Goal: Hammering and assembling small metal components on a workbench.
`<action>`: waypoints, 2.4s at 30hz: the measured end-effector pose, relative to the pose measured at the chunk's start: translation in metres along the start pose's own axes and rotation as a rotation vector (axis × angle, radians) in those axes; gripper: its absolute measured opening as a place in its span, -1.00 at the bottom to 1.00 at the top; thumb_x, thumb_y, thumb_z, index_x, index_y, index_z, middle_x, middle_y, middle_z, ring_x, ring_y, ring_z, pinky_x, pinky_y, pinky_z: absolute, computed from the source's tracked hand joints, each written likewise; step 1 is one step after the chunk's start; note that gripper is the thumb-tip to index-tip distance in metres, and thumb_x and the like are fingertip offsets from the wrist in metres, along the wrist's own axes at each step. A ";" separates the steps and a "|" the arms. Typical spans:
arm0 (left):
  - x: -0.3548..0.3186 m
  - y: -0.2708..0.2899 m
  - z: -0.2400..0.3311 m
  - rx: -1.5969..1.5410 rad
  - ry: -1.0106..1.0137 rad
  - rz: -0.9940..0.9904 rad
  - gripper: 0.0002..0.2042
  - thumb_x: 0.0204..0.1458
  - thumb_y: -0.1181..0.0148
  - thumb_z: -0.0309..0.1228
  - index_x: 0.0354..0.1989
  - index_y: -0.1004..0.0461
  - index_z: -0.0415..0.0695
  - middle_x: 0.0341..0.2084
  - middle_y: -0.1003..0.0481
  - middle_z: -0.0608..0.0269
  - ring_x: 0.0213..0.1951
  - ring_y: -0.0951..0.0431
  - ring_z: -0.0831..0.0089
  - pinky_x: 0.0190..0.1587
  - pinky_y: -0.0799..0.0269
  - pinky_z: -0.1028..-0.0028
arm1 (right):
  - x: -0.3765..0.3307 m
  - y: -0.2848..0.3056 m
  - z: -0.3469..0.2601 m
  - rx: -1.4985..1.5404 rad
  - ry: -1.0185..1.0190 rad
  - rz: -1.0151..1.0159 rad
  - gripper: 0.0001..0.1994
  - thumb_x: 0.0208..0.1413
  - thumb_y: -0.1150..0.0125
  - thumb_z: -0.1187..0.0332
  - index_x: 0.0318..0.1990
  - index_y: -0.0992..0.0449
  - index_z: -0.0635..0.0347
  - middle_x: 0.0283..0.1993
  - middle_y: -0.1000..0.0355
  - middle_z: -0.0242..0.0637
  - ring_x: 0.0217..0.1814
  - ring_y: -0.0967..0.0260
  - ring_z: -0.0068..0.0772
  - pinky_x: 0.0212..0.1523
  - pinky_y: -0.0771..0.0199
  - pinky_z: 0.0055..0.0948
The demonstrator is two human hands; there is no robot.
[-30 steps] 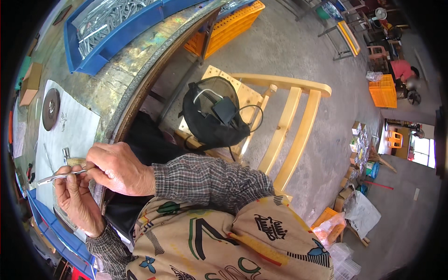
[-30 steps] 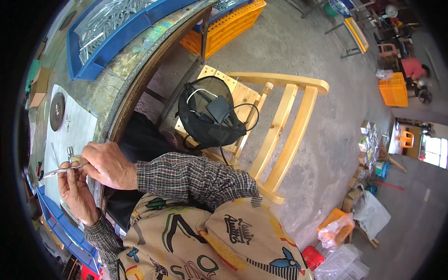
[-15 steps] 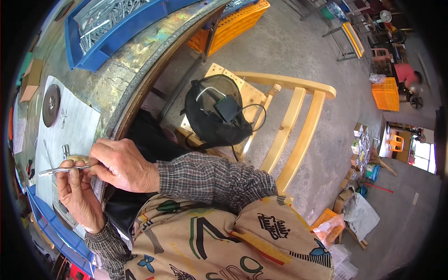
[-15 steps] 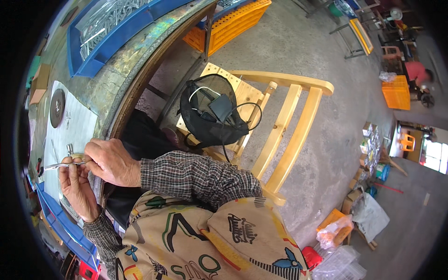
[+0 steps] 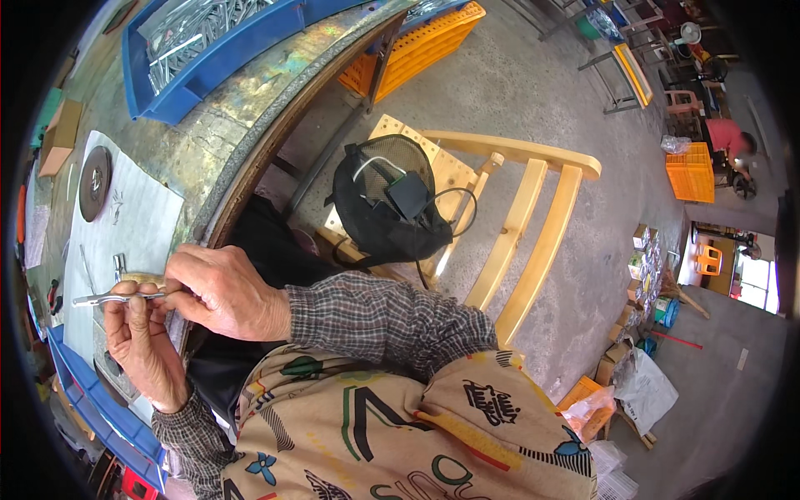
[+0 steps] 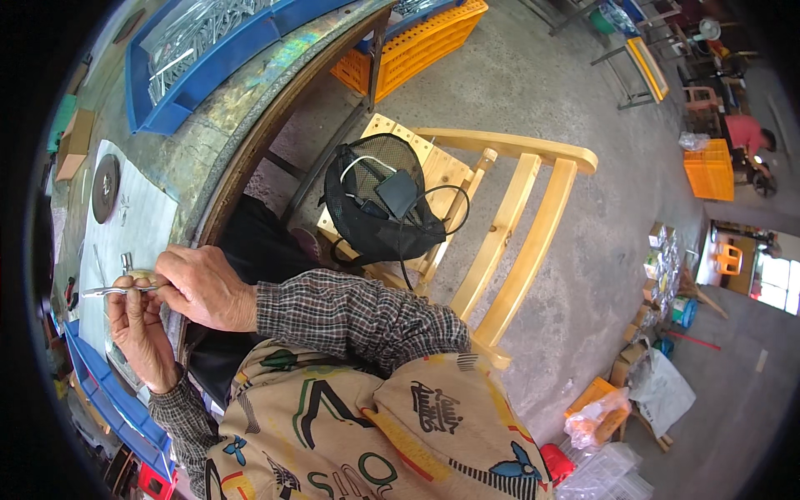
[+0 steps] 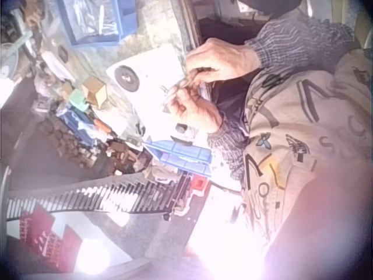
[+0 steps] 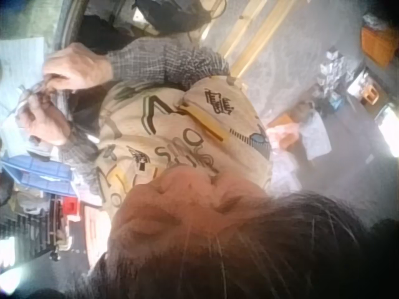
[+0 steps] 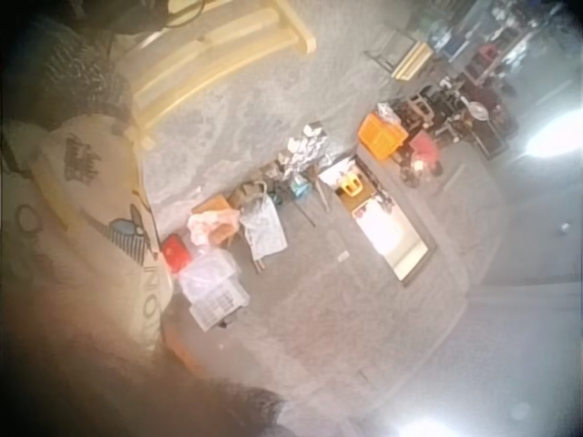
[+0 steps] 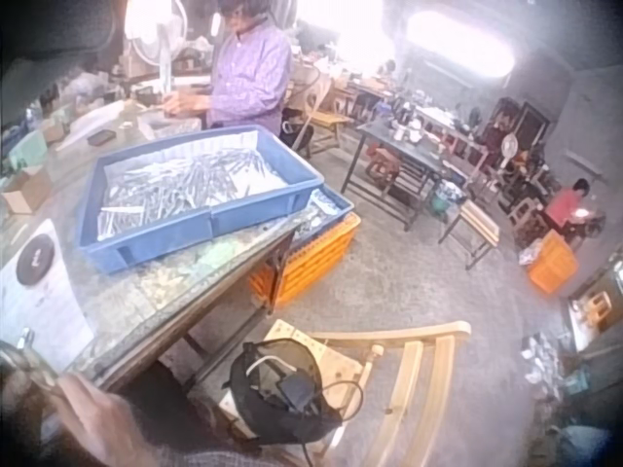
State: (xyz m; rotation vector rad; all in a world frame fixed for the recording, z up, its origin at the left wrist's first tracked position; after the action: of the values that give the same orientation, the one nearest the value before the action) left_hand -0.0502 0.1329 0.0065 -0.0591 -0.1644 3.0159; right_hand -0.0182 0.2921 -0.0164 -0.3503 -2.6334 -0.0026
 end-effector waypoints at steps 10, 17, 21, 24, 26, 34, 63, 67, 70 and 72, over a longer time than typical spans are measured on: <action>-0.006 0.003 -0.002 -0.022 -0.012 -0.014 -0.81 0.10 -0.08 -0.53 -0.11 -0.41 -0.22 -0.29 -0.49 0.19 -0.28 -0.51 0.48 -0.23 -0.48 0.51 | -0.005 -0.002 -0.002 -0.001 0.007 -0.023 -0.83 -0.15 -0.23 0.54 -0.44 -0.32 0.27 -0.49 -0.30 -0.17 -0.47 -0.37 -0.09 -0.54 -0.30 -0.28; -0.010 0.005 -0.003 -0.024 -0.012 0.024 -0.82 0.10 -0.09 -0.53 -0.12 -0.41 -0.23 -0.30 -0.49 0.19 -0.28 -0.52 0.48 -0.24 -0.49 0.51 | -0.009 0.000 -0.003 -0.017 -0.004 -0.088 -0.81 -0.15 -0.27 0.50 -0.44 -0.33 0.28 -0.49 -0.30 -0.18 -0.49 -0.36 -0.11 -0.54 -0.30 -0.29; -0.012 -0.002 0.001 -0.019 0.004 -0.018 -0.83 0.10 -0.09 -0.51 -0.14 -0.40 -0.23 -0.34 -0.50 0.18 -0.33 -0.52 0.47 -0.27 -0.50 0.50 | -0.006 0.019 0.001 -0.091 0.004 -0.148 -0.81 -0.12 -0.29 0.40 -0.44 -0.37 0.25 -0.48 -0.32 -0.19 -0.47 -0.37 -0.16 -0.51 -0.32 -0.31; -0.014 0.000 0.002 -0.015 -0.001 -0.015 -0.83 0.10 -0.09 -0.50 -0.14 -0.40 -0.23 -0.36 -0.50 0.18 -0.35 -0.52 0.45 -0.28 -0.51 0.49 | 0.002 0.054 0.023 -0.349 0.006 -0.159 -0.81 -0.09 -0.25 0.31 -0.41 -0.43 0.22 -0.44 -0.39 -0.17 -0.42 -0.40 -0.15 -0.41 -0.37 -0.31; -0.014 -0.001 0.000 -0.022 0.002 -0.013 -0.83 0.11 -0.09 -0.49 -0.15 -0.40 -0.23 -0.37 -0.49 0.18 -0.36 -0.53 0.45 -0.29 -0.52 0.48 | 0.000 0.096 0.050 -0.583 -0.122 -0.134 -0.81 -0.11 -0.24 0.31 -0.38 -0.47 0.22 -0.40 -0.44 -0.14 -0.38 -0.42 -0.11 -0.35 -0.40 -0.27; -0.017 -0.004 -0.004 -0.037 0.045 -0.037 -0.82 0.10 -0.12 -0.45 -0.15 -0.40 -0.21 -0.38 -0.49 0.18 -0.38 -0.53 0.45 -0.30 -0.53 0.48 | -0.063 0.246 0.137 -1.222 -0.607 -0.134 -0.62 -0.20 -0.33 0.30 -0.22 -0.45 0.32 -0.23 -0.40 0.01 -0.15 -0.39 0.00 -0.15 -0.41 -0.16; -0.009 -0.011 -0.013 0.011 0.124 -0.046 -0.81 0.11 -0.10 -0.45 -0.13 -0.39 -0.22 -0.37 -0.48 0.18 -0.39 -0.53 0.48 -0.30 -0.51 0.52 | -0.100 0.269 0.147 -1.170 -0.816 -0.148 -0.08 -0.40 -0.41 0.26 0.19 -0.05 0.40 -0.03 -0.31 0.13 0.07 -0.31 0.02 0.04 -0.37 -0.23; -0.008 -0.014 -0.014 0.003 0.143 -0.094 -0.80 0.12 -0.09 -0.44 -0.11 -0.39 -0.20 -0.35 -0.47 0.21 -0.34 -0.51 0.48 -0.28 -0.50 0.54 | -0.099 0.297 0.152 -0.857 -0.882 -0.109 -0.08 -0.40 -0.41 0.24 0.18 -0.07 0.39 -0.01 -0.31 0.12 0.09 -0.30 -0.06 0.09 -0.33 -0.32; -0.008 -0.013 -0.015 0.001 0.123 -0.070 -0.81 0.12 -0.09 -0.45 -0.12 -0.38 -0.22 -0.37 -0.48 0.18 -0.37 -0.52 0.49 -0.29 -0.51 0.54 | -0.096 0.303 0.149 -0.709 -0.946 -0.087 -0.09 -0.36 -0.43 0.20 0.19 -0.08 0.38 -0.02 -0.32 0.05 0.04 -0.31 -0.17 0.13 -0.28 -0.38; -0.007 -0.011 -0.017 -0.003 0.126 -0.085 -0.81 0.12 -0.08 -0.45 -0.11 -0.39 -0.21 -0.36 -0.47 0.19 -0.35 -0.52 0.49 -0.28 -0.51 0.54 | -0.096 0.307 0.149 -0.587 -0.965 -0.064 -0.11 -0.34 -0.42 0.19 0.19 -0.10 0.37 -0.03 -0.31 -0.02 0.01 -0.30 -0.21 0.11 -0.28 -0.34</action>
State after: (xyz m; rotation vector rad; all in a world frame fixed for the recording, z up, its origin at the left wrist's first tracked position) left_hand -0.0411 0.1442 -0.0086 -0.2359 -0.1552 2.9161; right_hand 0.0702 0.5751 -0.2112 -0.5601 -3.5546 -0.8335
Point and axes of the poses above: each hand's wrist, its own x-axis towards the middle knuckle, its own y-axis out of the back of the hand, z = x × y, the point moved 4 cm from there along x, towards the middle knuckle
